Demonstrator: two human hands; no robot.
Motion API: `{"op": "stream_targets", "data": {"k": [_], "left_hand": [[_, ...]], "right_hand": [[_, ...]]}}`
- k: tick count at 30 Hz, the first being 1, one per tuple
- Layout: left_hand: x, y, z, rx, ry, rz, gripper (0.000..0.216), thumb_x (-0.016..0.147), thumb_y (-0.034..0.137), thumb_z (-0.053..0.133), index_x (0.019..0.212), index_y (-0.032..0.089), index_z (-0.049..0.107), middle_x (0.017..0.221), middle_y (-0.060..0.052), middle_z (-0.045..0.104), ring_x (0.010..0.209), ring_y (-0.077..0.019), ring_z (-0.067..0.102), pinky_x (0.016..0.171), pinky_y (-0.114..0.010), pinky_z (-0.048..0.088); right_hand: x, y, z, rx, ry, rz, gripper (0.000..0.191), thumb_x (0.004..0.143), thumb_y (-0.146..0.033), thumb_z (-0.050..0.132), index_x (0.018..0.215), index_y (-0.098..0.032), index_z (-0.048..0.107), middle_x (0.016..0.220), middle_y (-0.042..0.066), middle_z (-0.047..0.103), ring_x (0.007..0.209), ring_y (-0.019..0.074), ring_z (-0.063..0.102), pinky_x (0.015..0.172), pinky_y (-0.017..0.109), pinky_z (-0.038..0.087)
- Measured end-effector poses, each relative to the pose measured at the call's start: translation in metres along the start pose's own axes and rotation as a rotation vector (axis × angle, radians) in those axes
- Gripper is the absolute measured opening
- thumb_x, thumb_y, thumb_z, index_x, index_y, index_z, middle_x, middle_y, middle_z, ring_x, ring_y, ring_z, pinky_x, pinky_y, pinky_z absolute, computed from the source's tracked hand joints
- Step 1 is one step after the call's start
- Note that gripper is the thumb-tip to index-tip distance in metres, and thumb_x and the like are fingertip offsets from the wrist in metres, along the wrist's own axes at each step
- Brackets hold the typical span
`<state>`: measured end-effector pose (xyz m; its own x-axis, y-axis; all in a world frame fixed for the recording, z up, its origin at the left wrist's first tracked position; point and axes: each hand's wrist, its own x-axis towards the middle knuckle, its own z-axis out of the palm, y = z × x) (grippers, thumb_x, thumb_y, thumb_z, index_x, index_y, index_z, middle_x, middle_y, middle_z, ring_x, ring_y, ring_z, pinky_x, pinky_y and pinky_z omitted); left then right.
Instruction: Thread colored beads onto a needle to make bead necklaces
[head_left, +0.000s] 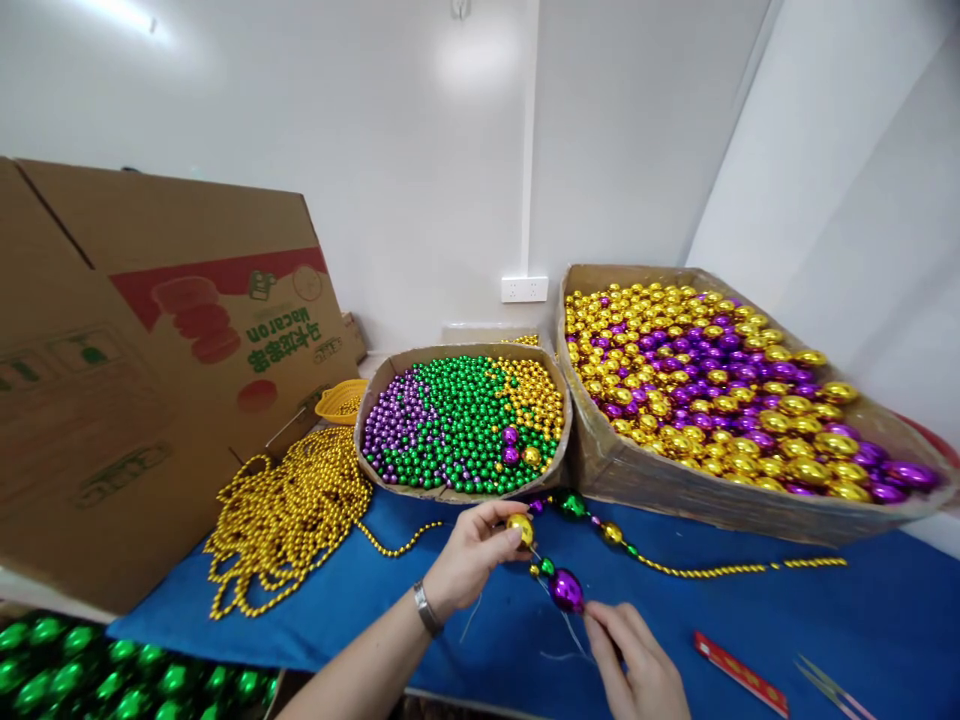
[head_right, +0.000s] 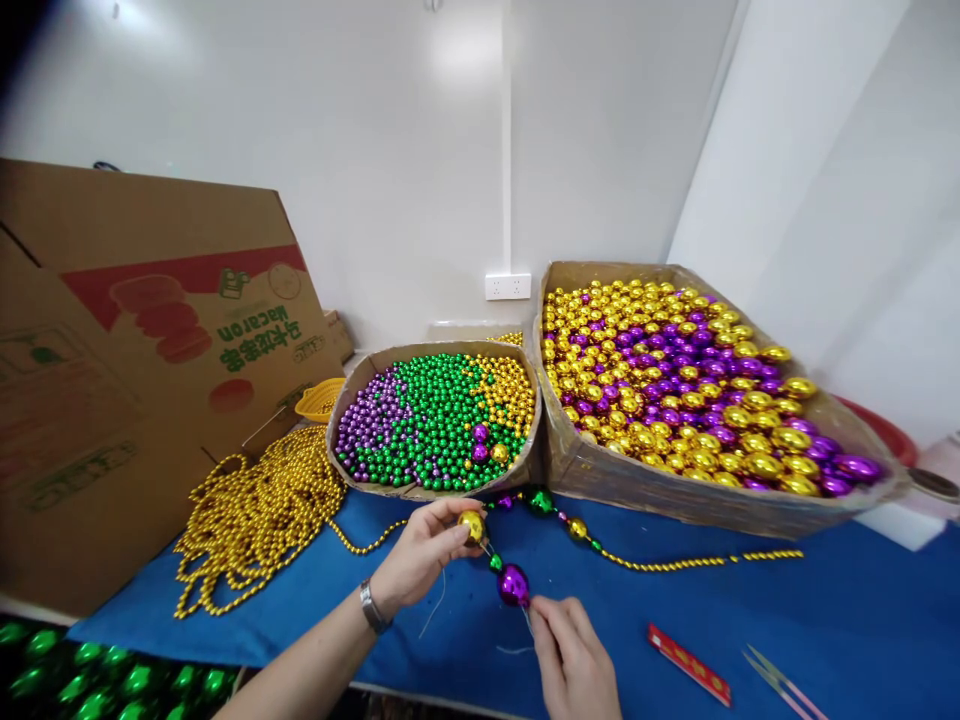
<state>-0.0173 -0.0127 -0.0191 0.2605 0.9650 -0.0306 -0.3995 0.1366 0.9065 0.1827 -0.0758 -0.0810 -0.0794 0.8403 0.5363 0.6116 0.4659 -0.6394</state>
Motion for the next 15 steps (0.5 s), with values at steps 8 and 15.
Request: {"op": "stream_targets", "data": {"k": [8, 15], "left_hand": [[0.0001, 0.0024, 0.0001, -0.08, -0.017, -0.031, 0.033, 0.069, 0.027, 0.074, 0.098, 0.014, 0.066, 0.09, -0.009, 0.064, 0.075, -0.0158, 0.062, 0.074, -0.035, 0.052], [-0.0012, 0.0014, -0.0007, -0.081, -0.047, -0.027, 0.031, 0.072, 0.024, 0.072, 0.101, 0.014, 0.066, 0.093, -0.009, 0.064, 0.078, -0.0167, 0.062, 0.075, -0.034, 0.052]], "right_hand": [[-0.0029, 0.0007, 0.0016, 0.012, -0.031, 0.009, 0.025, 0.093, -0.036, 0.041, 0.096, -0.022, 0.061, 0.078, 0.004, 0.062, 0.069, 0.0154, 0.063, 0.062, 0.022, 0.052], [-0.0062, 0.0028, 0.0022, -0.003, -0.039, 0.009, 0.026, 0.093, -0.036, 0.041, 0.095, -0.022, 0.062, 0.077, 0.005, 0.063, 0.069, 0.0159, 0.064, 0.063, 0.022, 0.053]]}}
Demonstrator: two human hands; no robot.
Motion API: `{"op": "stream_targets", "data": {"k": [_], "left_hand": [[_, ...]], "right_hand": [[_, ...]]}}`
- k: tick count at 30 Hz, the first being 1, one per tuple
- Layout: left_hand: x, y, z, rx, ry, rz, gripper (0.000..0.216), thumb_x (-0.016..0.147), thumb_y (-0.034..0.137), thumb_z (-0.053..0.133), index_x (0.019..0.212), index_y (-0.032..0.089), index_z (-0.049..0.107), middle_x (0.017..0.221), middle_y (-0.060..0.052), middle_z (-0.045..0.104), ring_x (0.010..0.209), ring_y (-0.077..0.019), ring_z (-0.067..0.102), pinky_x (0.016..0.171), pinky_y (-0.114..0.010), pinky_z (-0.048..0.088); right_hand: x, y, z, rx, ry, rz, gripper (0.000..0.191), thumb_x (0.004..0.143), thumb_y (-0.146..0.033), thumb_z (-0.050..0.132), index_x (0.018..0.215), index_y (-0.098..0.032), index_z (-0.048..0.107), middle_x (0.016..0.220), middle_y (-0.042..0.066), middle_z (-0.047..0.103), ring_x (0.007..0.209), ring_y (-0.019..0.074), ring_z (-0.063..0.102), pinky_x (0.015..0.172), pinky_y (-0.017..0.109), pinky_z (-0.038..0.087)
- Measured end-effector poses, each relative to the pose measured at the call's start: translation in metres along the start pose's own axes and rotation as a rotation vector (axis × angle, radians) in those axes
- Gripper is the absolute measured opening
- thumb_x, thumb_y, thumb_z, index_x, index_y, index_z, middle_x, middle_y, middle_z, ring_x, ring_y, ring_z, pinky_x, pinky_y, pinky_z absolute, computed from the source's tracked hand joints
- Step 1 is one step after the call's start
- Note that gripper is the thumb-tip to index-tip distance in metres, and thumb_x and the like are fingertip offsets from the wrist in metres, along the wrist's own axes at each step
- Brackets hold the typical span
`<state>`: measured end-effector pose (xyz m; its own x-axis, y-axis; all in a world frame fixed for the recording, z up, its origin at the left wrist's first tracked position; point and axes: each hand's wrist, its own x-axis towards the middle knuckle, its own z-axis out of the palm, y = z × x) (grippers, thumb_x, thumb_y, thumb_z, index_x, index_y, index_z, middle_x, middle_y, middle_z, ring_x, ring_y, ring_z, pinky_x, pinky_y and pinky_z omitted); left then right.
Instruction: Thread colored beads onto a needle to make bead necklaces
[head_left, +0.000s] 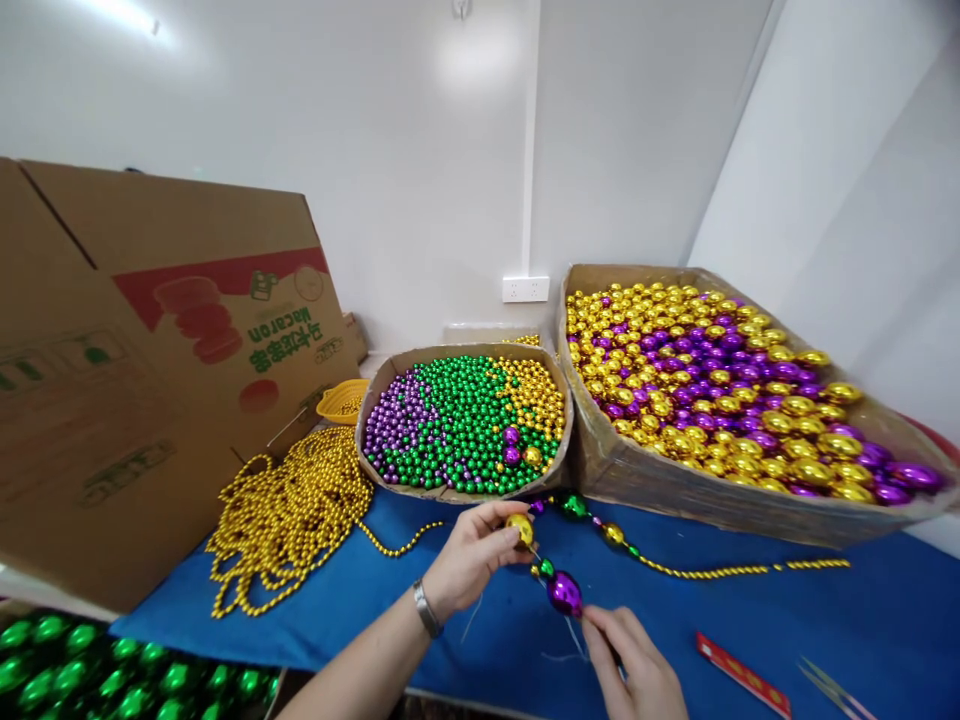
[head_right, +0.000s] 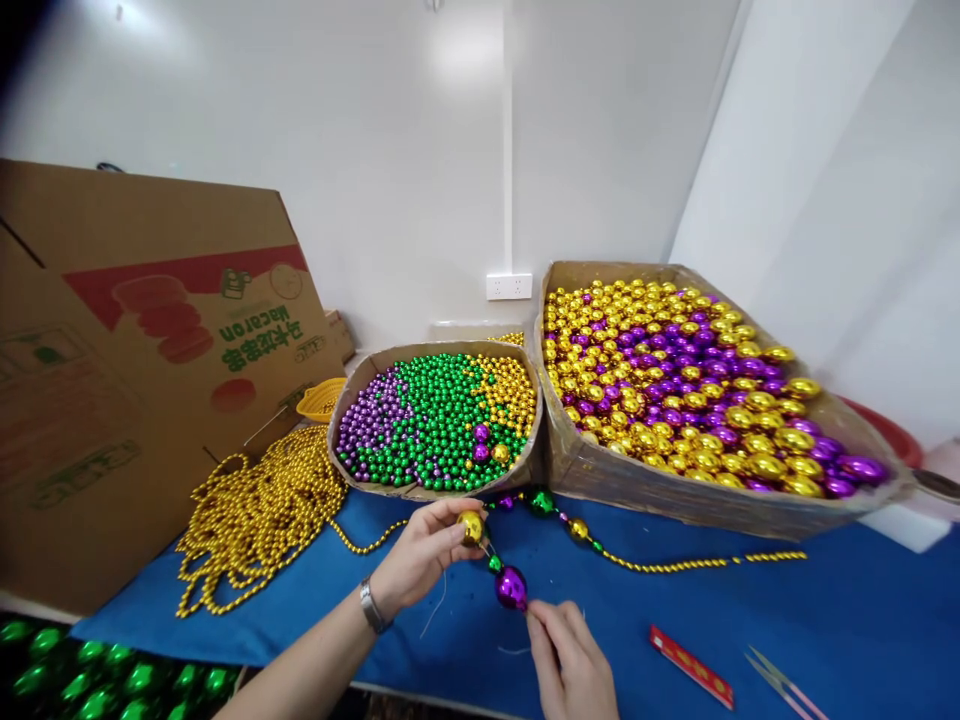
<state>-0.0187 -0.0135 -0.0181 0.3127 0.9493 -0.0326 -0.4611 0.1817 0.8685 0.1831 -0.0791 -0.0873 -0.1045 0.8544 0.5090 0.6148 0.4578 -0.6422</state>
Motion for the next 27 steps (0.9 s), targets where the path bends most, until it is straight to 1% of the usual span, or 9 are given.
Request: {"op": "stream_targets", "data": {"k": [5, 9, 11, 14, 17, 20, 22, 25, 27], "left_hand": [[-0.003, -0.001, 0.001, 0.036, -0.029, 0.008, 0.034, 0.072, 0.024, 0.072, 0.104, 0.015, 0.065, 0.097, -0.009, 0.064, 0.082, -0.0174, 0.06, 0.078, -0.035, 0.051], [-0.003, -0.002, 0.0, 0.092, -0.025, 0.03, 0.038, 0.071, 0.026, 0.072, 0.107, 0.016, 0.063, 0.102, -0.01, 0.064, 0.084, -0.0182, 0.06, 0.075, -0.033, 0.051], [-0.003, -0.003, 0.001, 0.133, -0.027, 0.055, 0.039, 0.071, 0.025, 0.073, 0.107, 0.017, 0.061, 0.104, -0.011, 0.064, 0.086, -0.0176, 0.06, 0.074, -0.03, 0.049], [-0.004, -0.004, 0.005, 0.181, -0.037, 0.082, 0.035, 0.071, 0.023, 0.073, 0.103, 0.017, 0.06, 0.102, -0.01, 0.065, 0.086, -0.0157, 0.06, 0.076, -0.027, 0.047], [-0.004, -0.003, 0.007, 0.242, -0.072, 0.084, 0.031, 0.073, 0.026, 0.071, 0.1, 0.016, 0.06, 0.1, -0.01, 0.066, 0.084, -0.0153, 0.06, 0.076, -0.027, 0.047], [0.003, 0.004, 0.001, 0.338, -0.093, 0.091, 0.031, 0.079, 0.033, 0.064, 0.104, 0.015, 0.059, 0.104, -0.011, 0.065, 0.088, -0.0175, 0.061, 0.077, -0.029, 0.047], [0.013, 0.011, -0.012, 0.476, -0.027, 0.152, 0.031, 0.083, 0.037, 0.057, 0.105, 0.015, 0.059, 0.104, -0.011, 0.064, 0.089, -0.0184, 0.061, 0.077, -0.029, 0.048], [0.035, 0.024, -0.041, 0.831, 0.18, 0.303, 0.03, 0.084, 0.038, 0.054, 0.1, 0.014, 0.06, 0.096, -0.009, 0.066, 0.085, -0.0176, 0.063, 0.074, -0.028, 0.049], [0.05, 0.032, -0.062, 1.055, 0.28, 0.364, 0.028, 0.085, 0.036, 0.051, 0.099, 0.014, 0.06, 0.091, -0.007, 0.068, 0.08, -0.0167, 0.063, 0.069, -0.026, 0.05]], "right_hand": [[0.0, -0.002, 0.001, -0.008, 0.048, -0.038, 0.026, 0.092, -0.037, 0.042, 0.095, -0.022, 0.062, 0.077, 0.004, 0.063, 0.069, 0.0155, 0.064, 0.064, 0.022, 0.053], [-0.001, 0.0, 0.002, 0.099, 0.008, 0.033, 0.024, 0.09, -0.037, 0.046, 0.094, -0.023, 0.064, 0.078, 0.004, 0.064, 0.069, 0.0154, 0.065, 0.062, 0.021, 0.054], [-0.003, 0.004, 0.006, 0.247, -0.053, 0.136, 0.024, 0.089, -0.039, 0.048, 0.097, -0.022, 0.063, 0.082, 0.004, 0.066, 0.067, 0.0152, 0.066, 0.061, 0.021, 0.055], [-0.006, 0.011, 0.015, 0.548, -0.118, 0.35, 0.031, 0.086, -0.043, 0.052, 0.105, -0.021, 0.06, 0.084, 0.005, 0.067, 0.067, 0.0166, 0.067, 0.061, 0.024, 0.056], [-0.005, 0.013, 0.021, 0.816, -0.099, 0.494, 0.037, 0.082, -0.046, 0.057, 0.108, -0.02, 0.058, 0.08, 0.004, 0.065, 0.067, 0.0175, 0.066, 0.06, 0.027, 0.056], [-0.002, 0.009, 0.021, 0.992, -0.052, 0.613, 0.039, 0.078, -0.046, 0.063, 0.108, -0.023, 0.058, 0.079, 0.002, 0.063, 0.064, 0.0151, 0.062, 0.06, 0.027, 0.053], [-0.001, 0.006, 0.017, 1.067, -0.025, 0.706, 0.041, 0.074, -0.045, 0.069, 0.107, -0.024, 0.058, 0.08, 0.001, 0.062, 0.064, 0.014, 0.06, 0.06, 0.026, 0.051], [0.0, 0.004, 0.012, 1.144, -0.009, 0.793, 0.044, 0.069, -0.043, 0.074, 0.106, -0.025, 0.059, 0.081, 0.001, 0.062, 0.065, 0.0139, 0.058, 0.059, 0.024, 0.049], [0.0, 0.006, 0.01, 1.173, -0.008, 0.82, 0.044, 0.067, -0.041, 0.075, 0.106, -0.026, 0.06, 0.08, 0.001, 0.062, 0.066, 0.014, 0.058, 0.059, 0.024, 0.048]]}}
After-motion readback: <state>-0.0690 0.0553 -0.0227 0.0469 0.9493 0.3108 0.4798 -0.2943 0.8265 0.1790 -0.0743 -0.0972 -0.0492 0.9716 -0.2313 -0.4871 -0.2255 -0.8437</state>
